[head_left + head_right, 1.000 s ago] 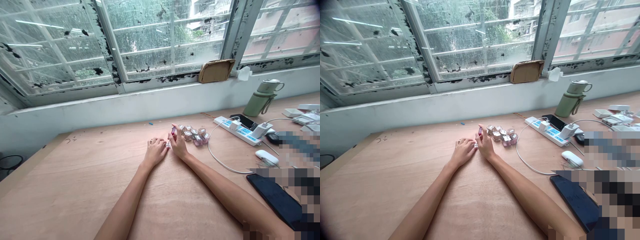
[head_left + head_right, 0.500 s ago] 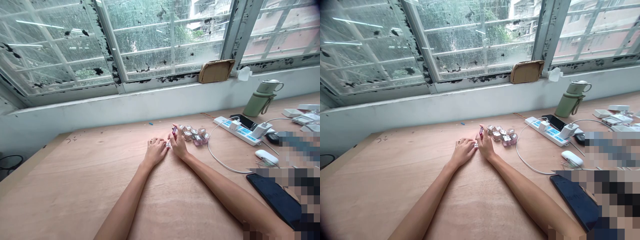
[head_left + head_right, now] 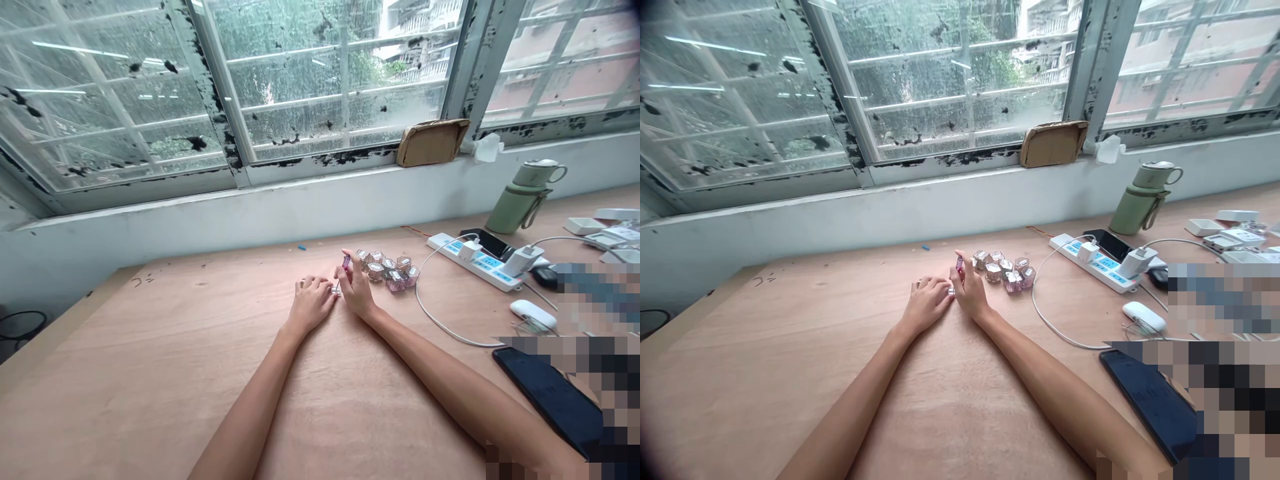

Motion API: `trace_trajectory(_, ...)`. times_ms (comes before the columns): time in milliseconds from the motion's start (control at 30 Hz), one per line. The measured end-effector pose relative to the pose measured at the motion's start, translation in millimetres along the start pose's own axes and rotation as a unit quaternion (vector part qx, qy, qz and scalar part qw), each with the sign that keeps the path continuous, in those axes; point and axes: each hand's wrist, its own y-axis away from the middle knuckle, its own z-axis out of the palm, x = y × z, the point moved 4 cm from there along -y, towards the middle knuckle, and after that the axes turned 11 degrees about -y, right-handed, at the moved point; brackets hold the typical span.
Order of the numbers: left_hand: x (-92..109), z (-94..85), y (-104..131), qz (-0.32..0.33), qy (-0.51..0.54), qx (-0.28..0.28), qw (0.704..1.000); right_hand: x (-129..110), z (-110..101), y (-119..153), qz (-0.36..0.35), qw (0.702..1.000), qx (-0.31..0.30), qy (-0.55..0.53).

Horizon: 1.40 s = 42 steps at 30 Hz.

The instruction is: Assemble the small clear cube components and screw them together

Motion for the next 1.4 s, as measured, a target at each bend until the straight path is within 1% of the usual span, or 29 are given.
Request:
trace_trajectory(167, 0.3, 0.0, -0.3, -0.002, -0.003, -0.004, 1.0, -3.1, -0.9, -1.3, -0.027, 0.999, 0.009, 0.026)
trace_trajectory(300, 0.1, 0.4, -0.2, -0.003, -0.003, -0.005, 1.0, -0.1, -1.0, -1.2, -0.003, 1.0, 0.009, 0.009)
trace_trajectory(433, -0.1, -0.1, 0.1, -0.002, -0.001, -0.005, 1.0, 1.0, -2.0, -0.6, 0.008, 1.0, 0.022, 0.0)
trace_trajectory(667, 0.2, -1.0, 0.1, 0.0, 0.001, -0.007, 1.0, 2.4, -1.4, 0.1, 0.034, 0.999, 0.015, -0.017)
trace_trajectory(967, 1.1, -1.5, 0.1, -0.001, 0.0, -0.007, 1.0, 0.2, -1.9, 2.4, 0.03, 0.999, 0.011, 0.006)
trace_trajectory(1200, 0.6, 0.6, 0.5, 0.001, -0.001, -0.002, 1.0, -2.1, -1.7, 1.8, 0.017, 1.0, 0.017, -0.013)
trace_trajectory(1400, 1.1, -2.2, 0.0, -0.001, 0.003, -0.003, 1.0, -1.1, -1.5, 2.2, 0.016, 0.999, 0.017, -0.028)
